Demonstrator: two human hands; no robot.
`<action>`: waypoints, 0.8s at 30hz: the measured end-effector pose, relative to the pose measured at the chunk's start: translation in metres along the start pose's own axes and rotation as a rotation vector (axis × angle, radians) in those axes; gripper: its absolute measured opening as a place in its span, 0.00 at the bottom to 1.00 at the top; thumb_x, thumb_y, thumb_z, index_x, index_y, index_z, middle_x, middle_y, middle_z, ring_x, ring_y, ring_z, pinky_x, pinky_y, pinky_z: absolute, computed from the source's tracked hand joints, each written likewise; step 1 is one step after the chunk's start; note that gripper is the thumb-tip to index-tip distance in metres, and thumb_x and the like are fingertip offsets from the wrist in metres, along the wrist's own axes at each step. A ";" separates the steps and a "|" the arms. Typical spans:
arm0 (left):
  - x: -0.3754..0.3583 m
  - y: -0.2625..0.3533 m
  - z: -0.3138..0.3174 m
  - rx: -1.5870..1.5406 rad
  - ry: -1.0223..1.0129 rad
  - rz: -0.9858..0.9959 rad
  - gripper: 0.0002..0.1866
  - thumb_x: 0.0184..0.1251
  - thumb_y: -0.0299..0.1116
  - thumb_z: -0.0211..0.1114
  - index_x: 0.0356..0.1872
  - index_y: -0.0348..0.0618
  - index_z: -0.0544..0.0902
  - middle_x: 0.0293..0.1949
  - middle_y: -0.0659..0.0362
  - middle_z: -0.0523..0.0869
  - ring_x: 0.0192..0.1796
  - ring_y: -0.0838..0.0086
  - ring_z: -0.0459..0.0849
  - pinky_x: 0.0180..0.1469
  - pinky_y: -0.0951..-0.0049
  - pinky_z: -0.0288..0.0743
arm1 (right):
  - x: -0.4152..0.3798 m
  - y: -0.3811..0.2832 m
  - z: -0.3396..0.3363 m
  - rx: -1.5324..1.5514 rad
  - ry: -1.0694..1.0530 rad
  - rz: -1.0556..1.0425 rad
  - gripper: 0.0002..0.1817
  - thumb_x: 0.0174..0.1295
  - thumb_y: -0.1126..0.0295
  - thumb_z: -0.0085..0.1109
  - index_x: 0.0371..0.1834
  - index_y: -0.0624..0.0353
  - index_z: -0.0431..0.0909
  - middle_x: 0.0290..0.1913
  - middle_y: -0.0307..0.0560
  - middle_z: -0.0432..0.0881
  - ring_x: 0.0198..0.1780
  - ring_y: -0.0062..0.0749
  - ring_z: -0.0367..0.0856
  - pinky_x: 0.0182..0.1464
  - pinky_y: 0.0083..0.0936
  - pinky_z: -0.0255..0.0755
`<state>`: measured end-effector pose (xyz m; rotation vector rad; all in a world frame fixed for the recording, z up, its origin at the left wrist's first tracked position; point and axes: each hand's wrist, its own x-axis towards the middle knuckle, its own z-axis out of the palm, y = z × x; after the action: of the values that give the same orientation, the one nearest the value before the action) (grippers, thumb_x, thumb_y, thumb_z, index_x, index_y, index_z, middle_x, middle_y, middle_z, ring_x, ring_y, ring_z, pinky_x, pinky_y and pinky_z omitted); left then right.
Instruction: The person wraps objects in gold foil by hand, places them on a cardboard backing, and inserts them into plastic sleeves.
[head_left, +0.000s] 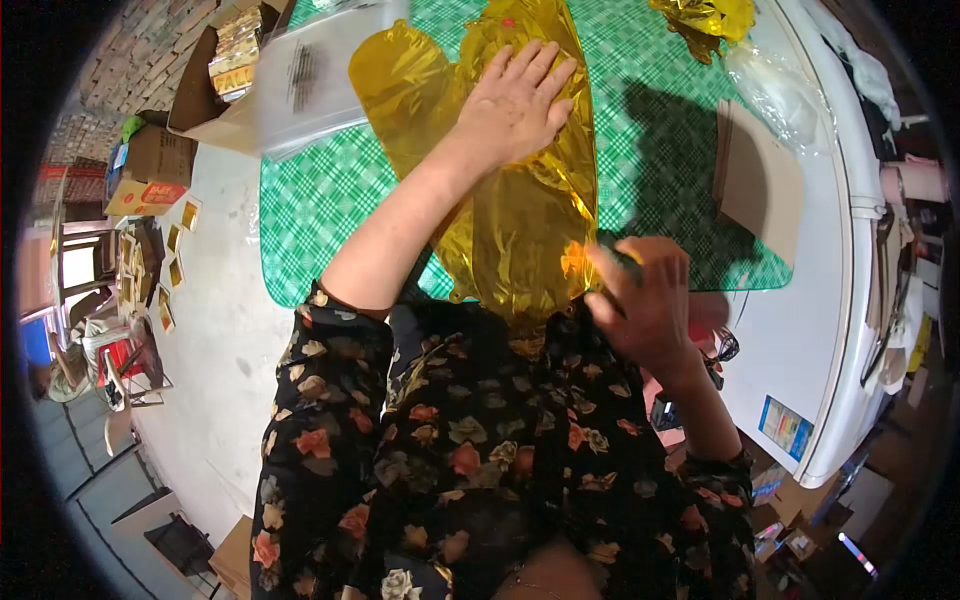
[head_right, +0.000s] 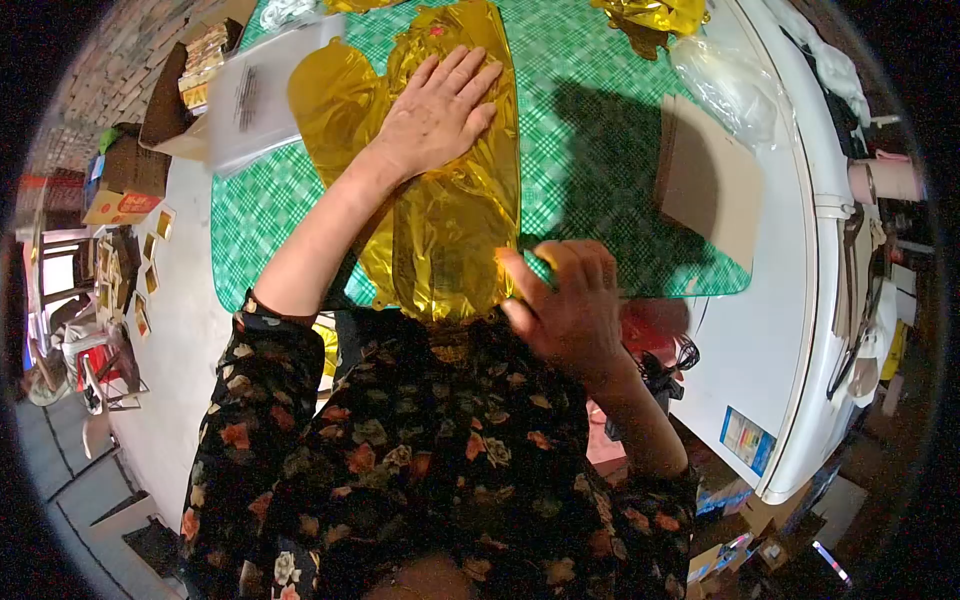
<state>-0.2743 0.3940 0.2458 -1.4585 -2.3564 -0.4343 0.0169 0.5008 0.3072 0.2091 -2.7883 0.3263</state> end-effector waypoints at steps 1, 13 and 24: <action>0.000 0.000 -0.001 -0.005 0.005 0.006 0.31 0.86 0.51 0.46 0.81 0.47 0.68 0.81 0.48 0.68 0.84 0.54 0.61 0.85 0.49 0.50 | 0.003 -0.003 0.002 -0.044 -0.021 -0.029 0.29 0.67 0.52 0.65 0.65 0.58 0.80 0.63 0.53 0.74 0.66 0.52 0.71 0.71 0.58 0.64; 0.001 -0.001 -0.003 -0.078 0.056 0.010 0.31 0.86 0.54 0.48 0.80 0.49 0.70 0.80 0.48 0.69 0.83 0.53 0.63 0.85 0.48 0.52 | -0.001 -0.018 0.025 -0.209 -0.070 0.082 0.45 0.76 0.32 0.43 0.73 0.65 0.74 0.75 0.55 0.71 0.77 0.53 0.63 0.77 0.61 0.56; 0.002 0.005 -0.010 -0.022 0.072 0.037 0.30 0.85 0.55 0.50 0.79 0.51 0.72 0.79 0.48 0.72 0.82 0.53 0.65 0.85 0.47 0.52 | 0.009 -0.023 0.025 -0.253 -0.067 0.136 0.46 0.73 0.32 0.48 0.74 0.67 0.72 0.76 0.57 0.70 0.78 0.55 0.63 0.76 0.63 0.57</action>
<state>-0.2699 0.3937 0.2557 -1.4688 -2.2714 -0.4962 0.0053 0.4715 0.2916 -0.0296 -2.8817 -0.0045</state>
